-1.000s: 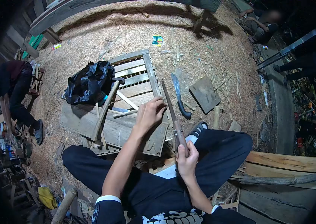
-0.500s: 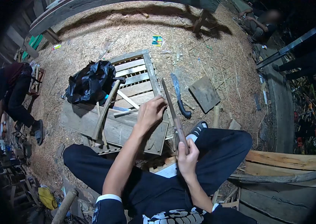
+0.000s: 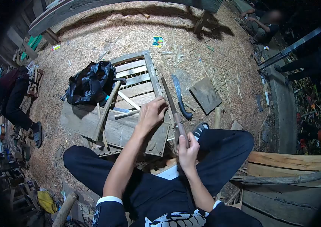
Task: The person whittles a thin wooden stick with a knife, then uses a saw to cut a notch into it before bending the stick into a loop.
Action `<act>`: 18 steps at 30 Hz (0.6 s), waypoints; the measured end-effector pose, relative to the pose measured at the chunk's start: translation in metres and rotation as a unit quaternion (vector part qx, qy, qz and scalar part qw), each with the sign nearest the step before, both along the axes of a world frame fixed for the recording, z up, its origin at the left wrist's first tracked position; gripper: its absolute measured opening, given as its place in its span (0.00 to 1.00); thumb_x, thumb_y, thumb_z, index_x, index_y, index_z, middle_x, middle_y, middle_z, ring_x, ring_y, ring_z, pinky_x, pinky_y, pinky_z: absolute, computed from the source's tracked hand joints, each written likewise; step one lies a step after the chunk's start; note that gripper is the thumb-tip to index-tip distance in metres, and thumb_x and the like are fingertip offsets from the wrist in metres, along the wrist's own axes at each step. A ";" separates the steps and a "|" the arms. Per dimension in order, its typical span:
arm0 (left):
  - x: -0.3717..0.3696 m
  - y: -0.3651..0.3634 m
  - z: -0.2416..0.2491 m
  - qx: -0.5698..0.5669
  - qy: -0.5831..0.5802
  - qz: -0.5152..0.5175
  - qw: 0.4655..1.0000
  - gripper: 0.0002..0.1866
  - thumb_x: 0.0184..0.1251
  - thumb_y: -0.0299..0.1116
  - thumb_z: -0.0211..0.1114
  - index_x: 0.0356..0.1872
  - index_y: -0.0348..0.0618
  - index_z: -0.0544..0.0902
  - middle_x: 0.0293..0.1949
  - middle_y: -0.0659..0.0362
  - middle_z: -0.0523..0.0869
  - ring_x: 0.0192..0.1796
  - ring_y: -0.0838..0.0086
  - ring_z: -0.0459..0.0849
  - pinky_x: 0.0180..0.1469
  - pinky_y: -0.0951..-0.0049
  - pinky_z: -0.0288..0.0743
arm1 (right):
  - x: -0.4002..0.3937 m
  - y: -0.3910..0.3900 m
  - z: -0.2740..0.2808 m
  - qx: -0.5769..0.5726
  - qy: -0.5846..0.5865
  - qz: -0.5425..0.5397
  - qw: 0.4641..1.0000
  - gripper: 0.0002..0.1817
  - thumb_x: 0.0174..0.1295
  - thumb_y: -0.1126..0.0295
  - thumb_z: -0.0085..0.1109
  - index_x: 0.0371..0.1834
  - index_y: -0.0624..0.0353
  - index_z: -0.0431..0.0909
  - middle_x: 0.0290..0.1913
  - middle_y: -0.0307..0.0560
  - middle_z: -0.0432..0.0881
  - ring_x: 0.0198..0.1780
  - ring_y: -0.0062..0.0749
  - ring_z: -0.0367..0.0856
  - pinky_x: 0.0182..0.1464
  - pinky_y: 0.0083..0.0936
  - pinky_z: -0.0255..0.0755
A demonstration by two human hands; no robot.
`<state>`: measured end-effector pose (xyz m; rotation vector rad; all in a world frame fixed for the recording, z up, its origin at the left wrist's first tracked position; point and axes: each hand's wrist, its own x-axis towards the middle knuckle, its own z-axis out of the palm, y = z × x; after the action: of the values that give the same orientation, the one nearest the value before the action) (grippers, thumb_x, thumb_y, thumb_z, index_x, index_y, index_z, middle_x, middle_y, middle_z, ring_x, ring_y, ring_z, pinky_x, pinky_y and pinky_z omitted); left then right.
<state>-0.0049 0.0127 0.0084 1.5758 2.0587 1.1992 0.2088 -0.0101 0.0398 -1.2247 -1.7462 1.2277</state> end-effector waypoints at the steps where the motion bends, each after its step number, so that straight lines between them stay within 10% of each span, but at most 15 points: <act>1: -0.001 0.000 -0.001 0.000 0.002 0.001 1.000 0.06 0.68 0.31 0.72 0.40 0.39 0.87 0.41 0.53 0.87 0.42 0.49 0.88 0.41 0.53 0.81 | 0.003 -0.004 -0.002 0.000 0.002 0.001 1.000 0.19 0.81 0.62 0.58 0.29 0.54 0.65 0.23 0.31 0.70 0.22 0.11 0.71 0.22 0.16 0.62; 18: 0.002 -0.003 -0.002 -0.020 -0.004 -0.003 1.000 0.08 0.68 0.31 0.73 0.43 0.40 0.87 0.41 0.52 0.87 0.41 0.50 0.89 0.41 0.56 0.81 | -0.001 -0.002 -0.004 -0.001 0.013 0.002 1.000 0.19 0.80 0.61 0.59 0.30 0.55 0.67 0.21 0.29 0.69 0.19 0.12 0.67 0.21 0.19 0.60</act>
<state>-0.0024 0.0102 0.0064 1.5552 2.0576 1.1539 0.2073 -0.0119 0.0354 -1.2020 -1.7288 1.2424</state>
